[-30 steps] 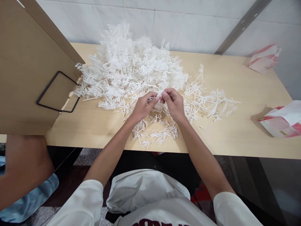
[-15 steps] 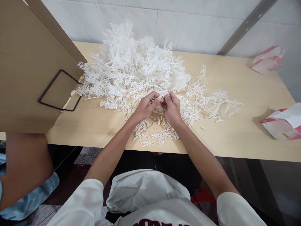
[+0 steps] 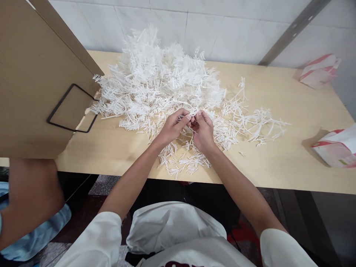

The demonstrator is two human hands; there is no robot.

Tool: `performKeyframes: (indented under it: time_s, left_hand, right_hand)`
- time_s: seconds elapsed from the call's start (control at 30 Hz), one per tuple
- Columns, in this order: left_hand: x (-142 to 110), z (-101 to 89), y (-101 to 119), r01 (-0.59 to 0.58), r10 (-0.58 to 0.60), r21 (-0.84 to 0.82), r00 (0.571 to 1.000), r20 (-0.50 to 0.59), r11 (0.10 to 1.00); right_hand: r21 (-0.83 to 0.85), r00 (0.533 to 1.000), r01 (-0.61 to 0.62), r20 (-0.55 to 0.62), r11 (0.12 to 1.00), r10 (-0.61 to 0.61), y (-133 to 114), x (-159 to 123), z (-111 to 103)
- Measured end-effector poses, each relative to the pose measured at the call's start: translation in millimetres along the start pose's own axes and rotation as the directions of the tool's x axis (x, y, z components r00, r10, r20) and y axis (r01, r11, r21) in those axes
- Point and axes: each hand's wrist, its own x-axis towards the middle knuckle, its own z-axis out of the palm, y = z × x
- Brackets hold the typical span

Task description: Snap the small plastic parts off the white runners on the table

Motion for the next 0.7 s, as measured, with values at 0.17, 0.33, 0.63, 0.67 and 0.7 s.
performKeyframes:
  time_s: [0.17, 0.33, 0.63, 0.67, 0.7]
  left_hand:
    - [0.0, 3.0, -2.4, 0.005, -0.013, -0.100, 0.997, -0.073, 0.995]
    - [0.2, 2.4, -1.5, 0.050, -0.061, -0.088, 0.990, -0.126, 0.995]
    - [1.1, 3.6, -3.2, 0.070, -0.080, -0.141, 0.995, -0.067, 0.987]
    - [1.2, 3.7, -3.5, 0.071, -0.080, -0.143, 0.995, -0.057, 0.987]
    - [1.4, 3.8, -3.8, 0.075, -0.083, -0.147, 0.995, -0.048, 0.986]
  right_hand:
    - [0.052, 0.996, -0.067, 0.057, 0.996, 0.064, -11.2, 1.9, 0.1]
    - [-0.026, 0.992, -0.054, 0.113, 0.998, 0.056, -15.0, 6.3, -7.2]
    - [-0.101, 0.993, 0.052, 0.115, 0.994, -0.040, -0.1, 3.0, -3.3]
    - [-0.107, 0.994, 0.056, 0.101, 0.993, -0.045, 2.2, 2.2, -2.0]
    - [-0.113, 0.995, 0.059, 0.086, 0.992, -0.050, 4.2, 1.5, -1.0]
